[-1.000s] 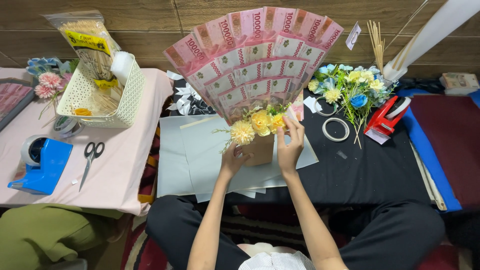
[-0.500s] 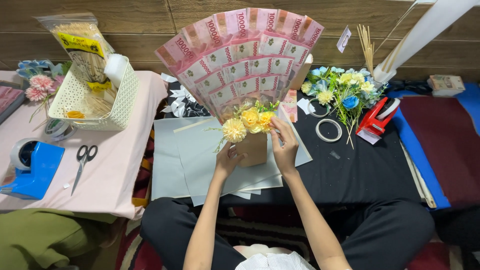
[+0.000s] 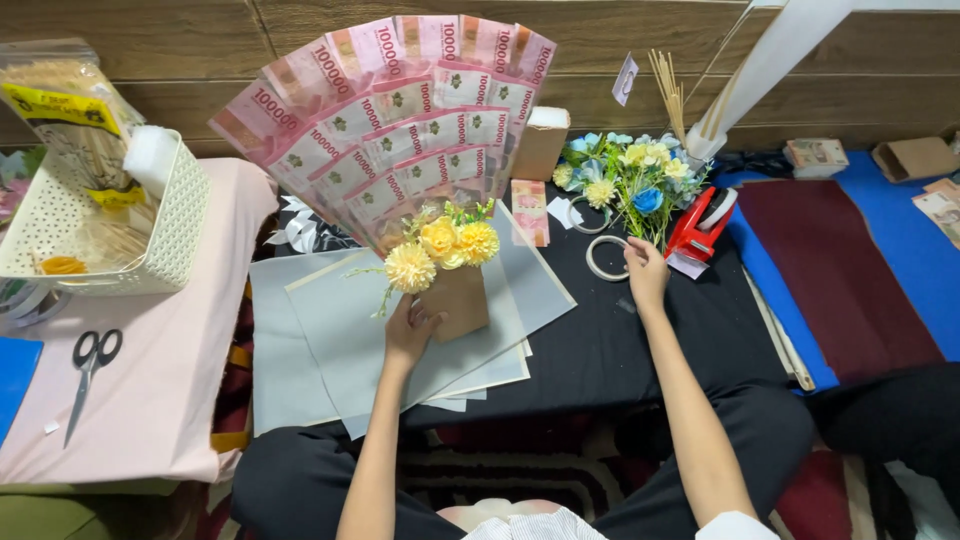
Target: Assembling a money bouquet by arranging banknotes on sticks and adding artificial flowers into a base.
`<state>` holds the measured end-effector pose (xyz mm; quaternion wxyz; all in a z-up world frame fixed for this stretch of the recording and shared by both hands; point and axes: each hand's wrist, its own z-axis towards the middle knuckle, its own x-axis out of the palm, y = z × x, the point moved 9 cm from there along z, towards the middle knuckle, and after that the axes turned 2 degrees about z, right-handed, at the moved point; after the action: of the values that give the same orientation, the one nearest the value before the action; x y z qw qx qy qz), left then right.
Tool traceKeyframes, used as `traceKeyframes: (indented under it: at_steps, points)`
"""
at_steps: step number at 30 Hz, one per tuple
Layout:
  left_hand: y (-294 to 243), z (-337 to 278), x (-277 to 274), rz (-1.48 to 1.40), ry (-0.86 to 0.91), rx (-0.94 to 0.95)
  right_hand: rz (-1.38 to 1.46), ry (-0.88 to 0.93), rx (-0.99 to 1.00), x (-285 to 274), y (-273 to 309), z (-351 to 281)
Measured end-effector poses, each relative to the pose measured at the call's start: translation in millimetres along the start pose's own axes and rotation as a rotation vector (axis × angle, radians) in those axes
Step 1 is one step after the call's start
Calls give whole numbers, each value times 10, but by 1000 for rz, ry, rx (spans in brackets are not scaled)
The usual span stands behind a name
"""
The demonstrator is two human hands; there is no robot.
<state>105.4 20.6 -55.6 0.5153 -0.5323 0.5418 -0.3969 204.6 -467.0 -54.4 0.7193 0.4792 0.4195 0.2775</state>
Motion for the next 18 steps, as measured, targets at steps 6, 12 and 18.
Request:
traceKeyframes:
  at_steps: [6,12,18]
  points:
    - [138,49,33,47,16,-72,12,30,173,242,-459,721]
    - [408,149,-3,64,36,-140,-90,10,216,585,-744,1045]
    - [166,65,34,64,41,-173,-70,-74,146,556,-646,1032]
